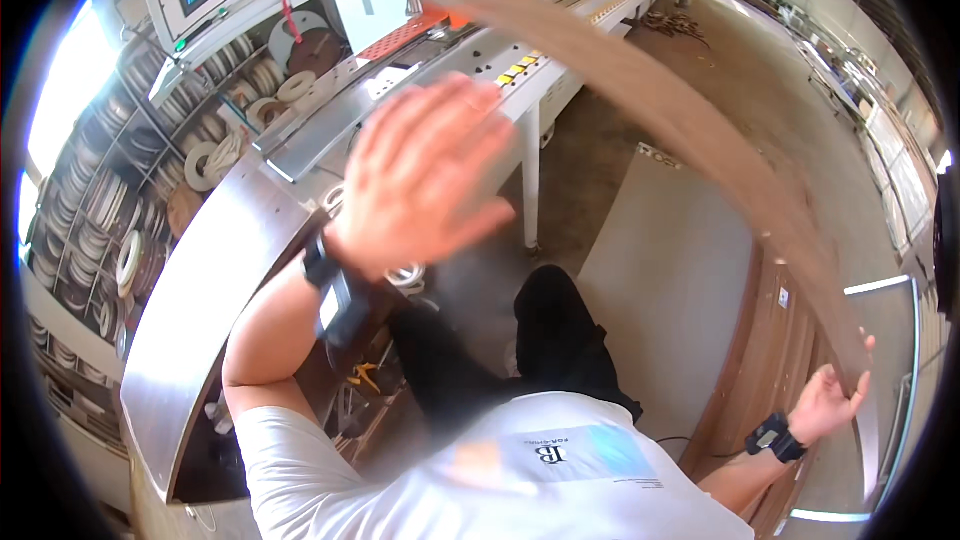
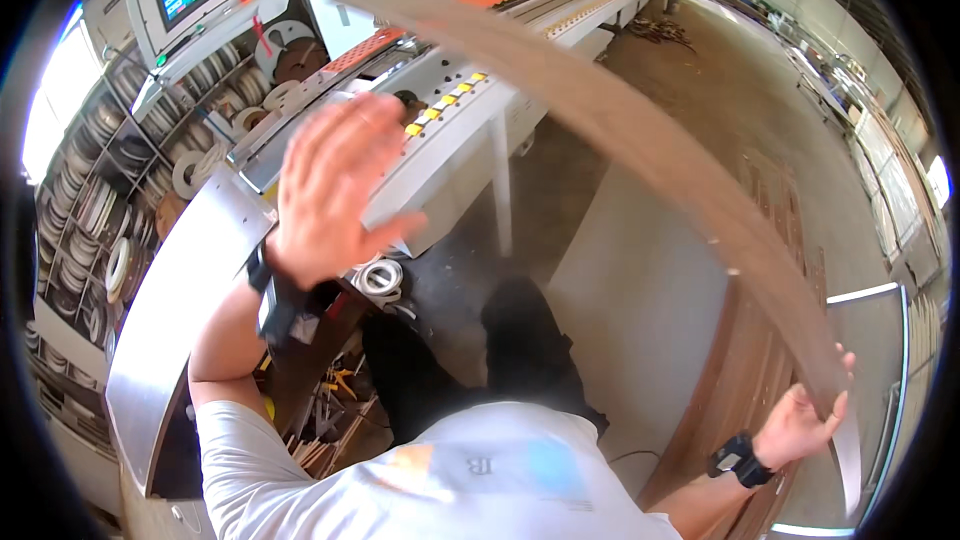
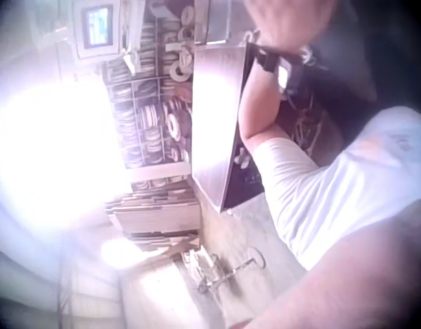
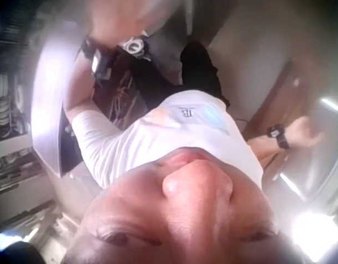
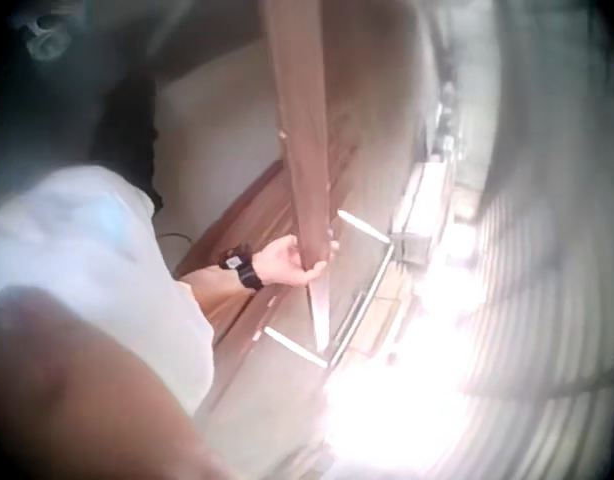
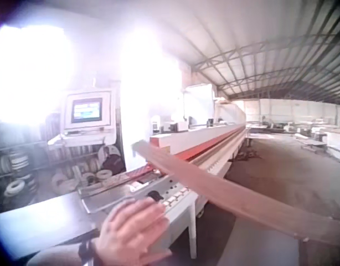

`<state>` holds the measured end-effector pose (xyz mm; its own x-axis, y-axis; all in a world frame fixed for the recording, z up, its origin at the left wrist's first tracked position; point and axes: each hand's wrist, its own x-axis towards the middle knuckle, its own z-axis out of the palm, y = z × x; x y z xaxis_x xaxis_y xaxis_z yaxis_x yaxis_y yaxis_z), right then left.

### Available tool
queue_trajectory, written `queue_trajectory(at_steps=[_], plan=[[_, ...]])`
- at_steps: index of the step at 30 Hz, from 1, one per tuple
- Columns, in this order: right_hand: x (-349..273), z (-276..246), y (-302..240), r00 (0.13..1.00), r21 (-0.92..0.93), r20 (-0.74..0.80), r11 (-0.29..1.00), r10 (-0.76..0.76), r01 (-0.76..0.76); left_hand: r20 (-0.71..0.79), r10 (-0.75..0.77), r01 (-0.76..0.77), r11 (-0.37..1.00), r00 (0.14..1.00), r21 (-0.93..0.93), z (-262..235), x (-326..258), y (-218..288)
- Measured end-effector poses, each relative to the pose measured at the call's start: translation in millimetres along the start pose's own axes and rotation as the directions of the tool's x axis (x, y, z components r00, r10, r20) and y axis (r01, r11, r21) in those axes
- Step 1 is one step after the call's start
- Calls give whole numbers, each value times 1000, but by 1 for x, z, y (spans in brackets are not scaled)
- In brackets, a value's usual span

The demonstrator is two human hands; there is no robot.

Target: Moving wood panels on a cart and feeding them into an industrial edge-banding machine.

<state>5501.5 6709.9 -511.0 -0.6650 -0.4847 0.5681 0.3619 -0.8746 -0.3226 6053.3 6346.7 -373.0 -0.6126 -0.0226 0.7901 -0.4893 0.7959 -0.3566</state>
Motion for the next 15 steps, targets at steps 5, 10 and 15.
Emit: queue_trajectory(at_steps=[5, 10, 15], plan=[[-13, 103, 152, 914, -204, -407, 975, -1, -90, 397, 77, -49, 996, 914, -81, -22, 8, 73], [-46, 146, 251, 835, -19, -247, 859, 491, -511, 532, 0, 49, 996, 847, -79, -11, -5, 79], [-74, 172, 310, 700, -31, -15, 699, 714, -714, 734, -115, 254, 964, 669, -80, -22, -42, 66]])
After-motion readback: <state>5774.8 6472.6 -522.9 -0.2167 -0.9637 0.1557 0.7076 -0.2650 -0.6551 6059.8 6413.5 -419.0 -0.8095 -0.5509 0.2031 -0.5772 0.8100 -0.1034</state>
